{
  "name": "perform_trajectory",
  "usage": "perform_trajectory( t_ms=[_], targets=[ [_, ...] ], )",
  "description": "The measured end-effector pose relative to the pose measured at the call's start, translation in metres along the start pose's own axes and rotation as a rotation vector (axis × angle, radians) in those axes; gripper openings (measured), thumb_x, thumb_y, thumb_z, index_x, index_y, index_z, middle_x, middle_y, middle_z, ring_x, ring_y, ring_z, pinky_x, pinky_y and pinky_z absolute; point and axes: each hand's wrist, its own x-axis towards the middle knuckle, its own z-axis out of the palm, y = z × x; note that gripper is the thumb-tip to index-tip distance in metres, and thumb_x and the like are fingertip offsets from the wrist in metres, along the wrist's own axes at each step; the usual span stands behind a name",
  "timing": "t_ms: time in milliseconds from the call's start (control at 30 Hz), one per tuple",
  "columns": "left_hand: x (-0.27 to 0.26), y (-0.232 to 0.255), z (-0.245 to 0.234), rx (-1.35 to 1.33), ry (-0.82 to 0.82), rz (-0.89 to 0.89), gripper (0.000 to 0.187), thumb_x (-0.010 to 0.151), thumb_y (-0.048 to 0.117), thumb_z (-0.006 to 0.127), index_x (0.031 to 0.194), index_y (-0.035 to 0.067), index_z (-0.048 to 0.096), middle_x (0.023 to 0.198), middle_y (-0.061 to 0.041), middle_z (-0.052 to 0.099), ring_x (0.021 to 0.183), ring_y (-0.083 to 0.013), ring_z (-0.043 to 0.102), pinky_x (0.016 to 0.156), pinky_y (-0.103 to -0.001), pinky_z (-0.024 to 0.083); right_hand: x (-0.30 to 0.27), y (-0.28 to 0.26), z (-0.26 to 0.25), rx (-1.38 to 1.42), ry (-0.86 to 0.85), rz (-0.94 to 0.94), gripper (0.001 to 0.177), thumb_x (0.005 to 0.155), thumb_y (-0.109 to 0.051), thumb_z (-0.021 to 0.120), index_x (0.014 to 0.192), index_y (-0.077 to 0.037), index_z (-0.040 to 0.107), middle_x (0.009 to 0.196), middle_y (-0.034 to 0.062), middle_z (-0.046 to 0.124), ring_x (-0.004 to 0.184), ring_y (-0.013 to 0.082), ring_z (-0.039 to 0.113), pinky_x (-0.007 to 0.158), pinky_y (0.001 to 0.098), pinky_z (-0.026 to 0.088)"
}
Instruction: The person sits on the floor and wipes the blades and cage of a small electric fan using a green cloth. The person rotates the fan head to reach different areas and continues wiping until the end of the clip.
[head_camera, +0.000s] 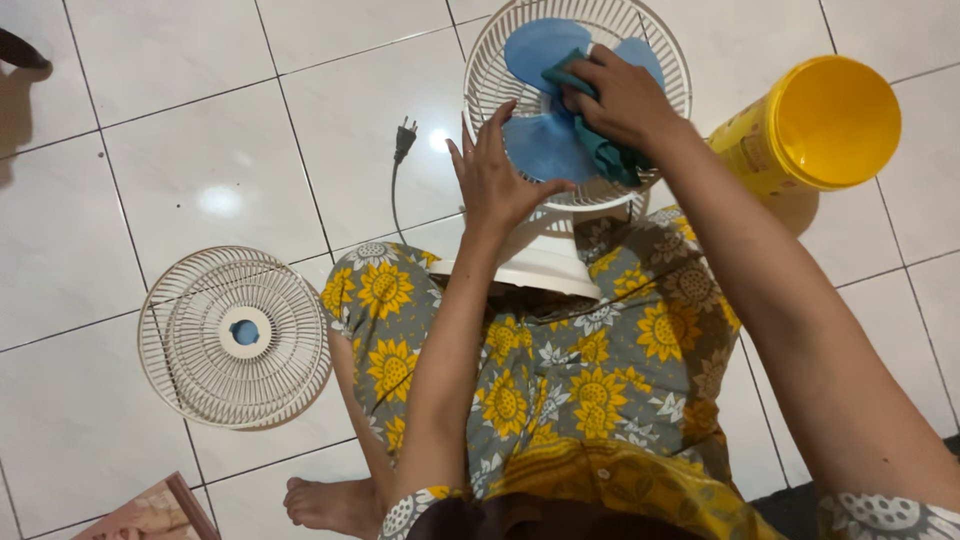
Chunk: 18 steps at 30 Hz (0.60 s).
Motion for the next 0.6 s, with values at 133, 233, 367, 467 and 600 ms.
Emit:
perform_trajectory(
  t_ms=[133, 233, 367, 467, 600],
  targets=[
    [-0.004, 0.000, -0.002, 0.015, 0.027, 0.013, 0.130, 0.041, 0.064, 0.099, 0.147, 0.014, 0.041, 0.144, -0.008, 0.058, 0.141, -0.0323, 0.047, 0.124, -0.066, 0.006, 0.003, -0.012, 0.029, -0.026, 0.199, 0.215, 0.020, 0.102, -0.024, 0.062, 0.112, -0.008, 0.070, 0.115, 0.0158, 0.066, 0.098, 0.0452, 0.062, 0.086, 0.0542, 0.049],
    [-0.002, 0.002, -0.002, 0.035, 0.029, 0.006, 0.130, 0.041, 0.064, 0.098, 0.147, 0.014, 0.041, 0.143, -0.009, 0.059, 0.140, -0.0325, 0.047, 0.123, -0.067, 0.004, -0.005, -0.013, 0.038, 0.071, 0.362, 0.200, 0.021, 0.104, -0.018, 0.060, 0.113, 0.000, 0.068, 0.113, 0.0195, 0.065, 0.100, 0.0453, 0.063, 0.085, 0.0529, 0.049],
    [-0.003, -0.003, 0.001, 0.026, 0.034, 0.014, 0.132, 0.041, 0.065, 0.098, 0.148, 0.014, 0.040, 0.143, -0.009, 0.058, 0.141, -0.0328, 0.047, 0.123, -0.067, 0.004, -0.027, -0.008, 0.042, 0.267, 0.417, 0.239, 0.023, 0.104, -0.015, 0.059, 0.114, 0.003, 0.069, 0.113, 0.0220, 0.067, 0.102, 0.0446, 0.065, 0.088, 0.0476, 0.051],
    [-0.003, -0.003, 0.004, 0.035, 0.057, 0.044, 0.135, 0.038, 0.064, 0.100, 0.149, 0.015, 0.039, 0.144, -0.009, 0.058, 0.143, -0.0372, 0.042, 0.120, -0.067, 0.004, -0.041, 0.001, 0.045, 0.304, 0.423, 0.324, 0.028, 0.106, -0.021, 0.062, 0.115, 0.005, 0.069, 0.110, 0.0247, 0.070, 0.102, 0.0434, 0.067, 0.088, 0.0456, 0.051],
    [0.000, -0.004, 0.004, 0.020, 0.036, 0.018, 0.137, 0.038, 0.062, 0.101, 0.149, 0.015, 0.037, 0.144, -0.009, 0.058, 0.142, -0.0371, 0.043, 0.120, -0.068, 0.004, -0.057, 0.003, 0.053, 0.304, 0.425, 0.380, 0.035, 0.104, -0.026, 0.066, 0.116, 0.006, 0.070, 0.106, 0.0283, 0.072, 0.100, 0.0420, 0.070, 0.086, 0.0436, 0.053]
  ],
)
